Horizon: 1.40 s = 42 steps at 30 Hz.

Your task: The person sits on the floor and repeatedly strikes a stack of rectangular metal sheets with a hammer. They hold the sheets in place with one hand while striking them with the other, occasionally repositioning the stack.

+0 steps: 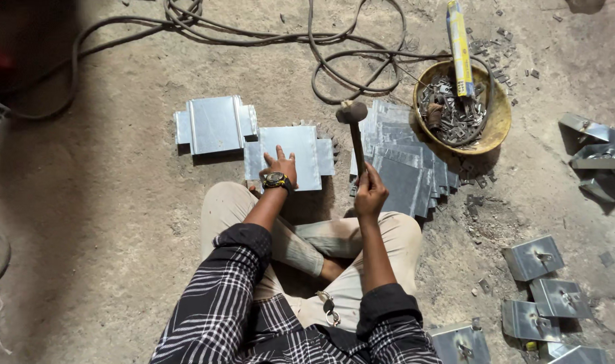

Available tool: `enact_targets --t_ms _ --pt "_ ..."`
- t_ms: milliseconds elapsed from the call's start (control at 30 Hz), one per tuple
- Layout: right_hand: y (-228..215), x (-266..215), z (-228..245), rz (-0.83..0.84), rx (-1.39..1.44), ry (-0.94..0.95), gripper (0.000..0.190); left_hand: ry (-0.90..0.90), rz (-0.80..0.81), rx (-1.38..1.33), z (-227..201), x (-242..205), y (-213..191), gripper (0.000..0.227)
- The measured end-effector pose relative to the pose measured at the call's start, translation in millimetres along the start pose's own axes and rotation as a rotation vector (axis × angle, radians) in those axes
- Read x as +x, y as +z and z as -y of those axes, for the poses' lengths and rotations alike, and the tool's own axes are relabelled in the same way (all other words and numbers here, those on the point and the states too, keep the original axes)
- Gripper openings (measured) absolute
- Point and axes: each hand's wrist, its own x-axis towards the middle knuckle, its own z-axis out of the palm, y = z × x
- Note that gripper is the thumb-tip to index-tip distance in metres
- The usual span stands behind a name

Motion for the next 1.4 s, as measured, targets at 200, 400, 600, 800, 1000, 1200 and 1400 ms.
enact_targets --t_ms 200,400,600,800,1000,1200,1400 --pt "23 0 -6 0.094 -0.116 -0.025 0.025 0.009 0.007 -0.017 3 -4 -3 0.114" --pt "8 0 -8 0.053 -0.001 0.068 0.029 -0.010 0.036 -0.023 1 -5 -10 0.119" --pt "19 -9 -29 0.039 -0.055 -0.022 0.032 0.012 0.010 -0.015 3 -5 -8 0.116" --pt "3 -8 -19 -0.028 -0.100 -0.071 0.029 -0.027 0.048 -0.034 -2 -12 -21 0.114" --pt "-3 -18 -10 0.018 -0.020 0.013 0.039 -0.006 0.040 -0.005 0 -14 -18 0.114" --pt "-4 -15 -19 0.056 -0.142 -0.087 0.033 -0.016 0.070 -0.008 -2 -14 -19 0.115" --pt "-21 -28 -6 0.057 -0.019 0.101 0.036 0.000 0.034 -0.009 0 -16 -19 0.114"
